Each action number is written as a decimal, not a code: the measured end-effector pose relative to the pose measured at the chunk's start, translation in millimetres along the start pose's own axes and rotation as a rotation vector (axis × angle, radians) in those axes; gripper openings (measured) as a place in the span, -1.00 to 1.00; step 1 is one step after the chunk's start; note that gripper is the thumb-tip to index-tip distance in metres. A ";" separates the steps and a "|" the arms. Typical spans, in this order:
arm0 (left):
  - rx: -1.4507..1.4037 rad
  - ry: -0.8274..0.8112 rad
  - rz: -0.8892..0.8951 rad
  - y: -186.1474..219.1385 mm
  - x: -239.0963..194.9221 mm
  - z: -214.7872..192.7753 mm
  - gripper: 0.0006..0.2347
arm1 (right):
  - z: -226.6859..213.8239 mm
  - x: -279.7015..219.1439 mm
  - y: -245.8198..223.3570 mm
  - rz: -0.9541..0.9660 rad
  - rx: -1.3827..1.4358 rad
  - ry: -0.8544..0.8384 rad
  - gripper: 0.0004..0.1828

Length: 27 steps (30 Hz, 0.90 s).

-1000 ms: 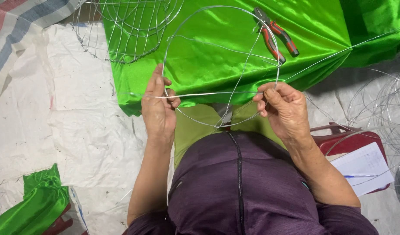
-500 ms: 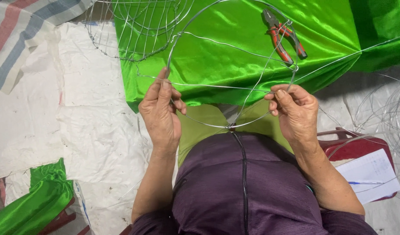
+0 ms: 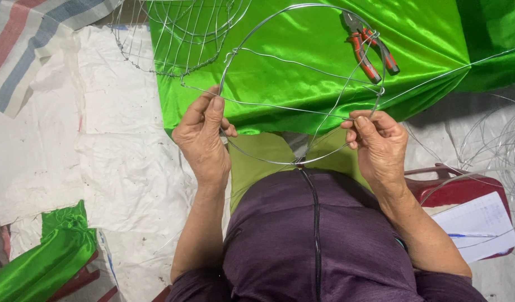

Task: The person constructs a circular wire frame by hand, using pliers to twist and secure thin metal wires together. The person bends and connects multiple wire segments to form the structure over a green cloth surface.

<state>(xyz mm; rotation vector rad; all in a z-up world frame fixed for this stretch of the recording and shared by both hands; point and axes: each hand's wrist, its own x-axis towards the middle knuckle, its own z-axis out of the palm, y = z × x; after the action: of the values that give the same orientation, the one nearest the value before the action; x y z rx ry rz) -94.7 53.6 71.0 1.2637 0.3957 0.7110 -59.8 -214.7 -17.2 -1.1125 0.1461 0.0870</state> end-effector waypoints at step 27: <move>0.169 0.119 0.042 -35.7 16.7 6.4 -0.94 | 0.2 15.3 19.7 -0.058 -0.127 -0.161 -0.64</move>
<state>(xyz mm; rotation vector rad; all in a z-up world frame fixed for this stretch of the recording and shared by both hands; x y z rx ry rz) -69.0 55.5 40.5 1.3962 0.5363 0.8040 -47.5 -205.9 -37.0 -1.2303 -0.0361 0.1348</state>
